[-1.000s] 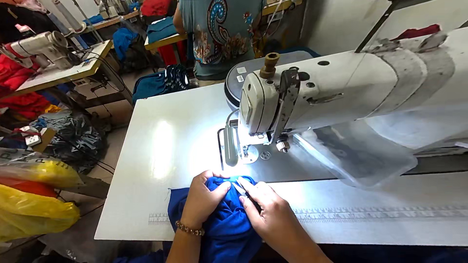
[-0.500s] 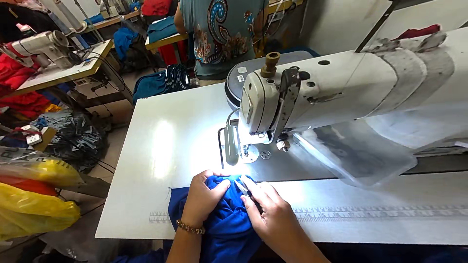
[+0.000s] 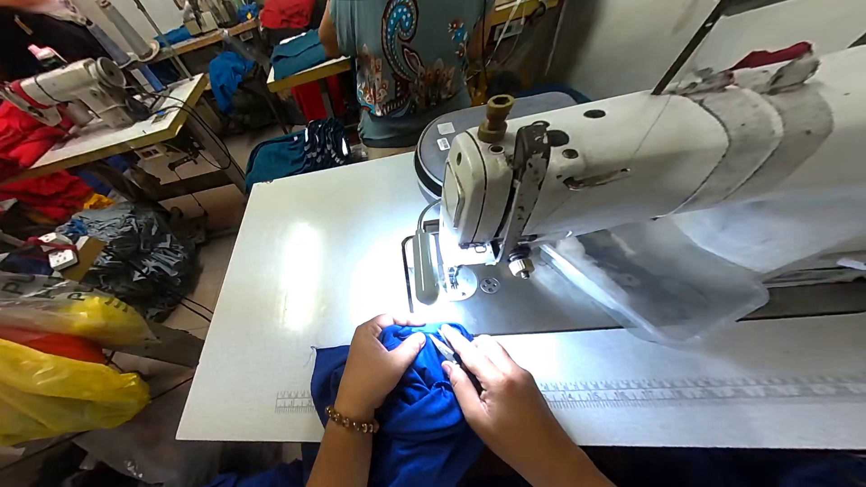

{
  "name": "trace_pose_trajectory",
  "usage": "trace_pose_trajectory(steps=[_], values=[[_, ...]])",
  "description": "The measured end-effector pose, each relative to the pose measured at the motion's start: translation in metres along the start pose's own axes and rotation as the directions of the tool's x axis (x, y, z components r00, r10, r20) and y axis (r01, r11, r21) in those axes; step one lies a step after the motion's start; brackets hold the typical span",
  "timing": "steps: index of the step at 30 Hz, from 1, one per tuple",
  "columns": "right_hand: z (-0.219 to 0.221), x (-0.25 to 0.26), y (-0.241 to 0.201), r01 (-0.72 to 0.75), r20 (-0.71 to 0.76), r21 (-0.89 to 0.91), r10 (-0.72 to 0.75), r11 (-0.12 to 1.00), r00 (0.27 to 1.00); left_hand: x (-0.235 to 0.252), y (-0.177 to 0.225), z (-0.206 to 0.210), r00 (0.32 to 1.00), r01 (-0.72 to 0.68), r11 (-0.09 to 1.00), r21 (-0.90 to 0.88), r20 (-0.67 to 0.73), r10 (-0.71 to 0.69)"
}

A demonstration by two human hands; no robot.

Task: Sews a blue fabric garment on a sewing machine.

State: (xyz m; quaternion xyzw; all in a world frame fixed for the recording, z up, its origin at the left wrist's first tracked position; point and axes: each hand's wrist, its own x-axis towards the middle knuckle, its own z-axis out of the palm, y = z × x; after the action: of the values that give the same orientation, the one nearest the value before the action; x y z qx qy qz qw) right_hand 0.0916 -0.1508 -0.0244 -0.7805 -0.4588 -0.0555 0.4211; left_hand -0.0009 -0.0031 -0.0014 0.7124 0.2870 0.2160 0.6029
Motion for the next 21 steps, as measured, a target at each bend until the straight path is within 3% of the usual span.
trace_pose_trajectory(steps=[8,21], values=[[-0.003,0.003,-0.002,-0.027,0.042,-0.021,0.028,0.999,0.999,-0.001,0.000,0.001,1.000,-0.027,1.000,-0.004,-0.010,0.027],[0.008,-0.002,-0.003,0.016,-0.071,-0.058,-0.020,0.998,0.997,0.000,0.001,0.000,1.000,-0.029,0.998,0.062,0.008,0.029]])
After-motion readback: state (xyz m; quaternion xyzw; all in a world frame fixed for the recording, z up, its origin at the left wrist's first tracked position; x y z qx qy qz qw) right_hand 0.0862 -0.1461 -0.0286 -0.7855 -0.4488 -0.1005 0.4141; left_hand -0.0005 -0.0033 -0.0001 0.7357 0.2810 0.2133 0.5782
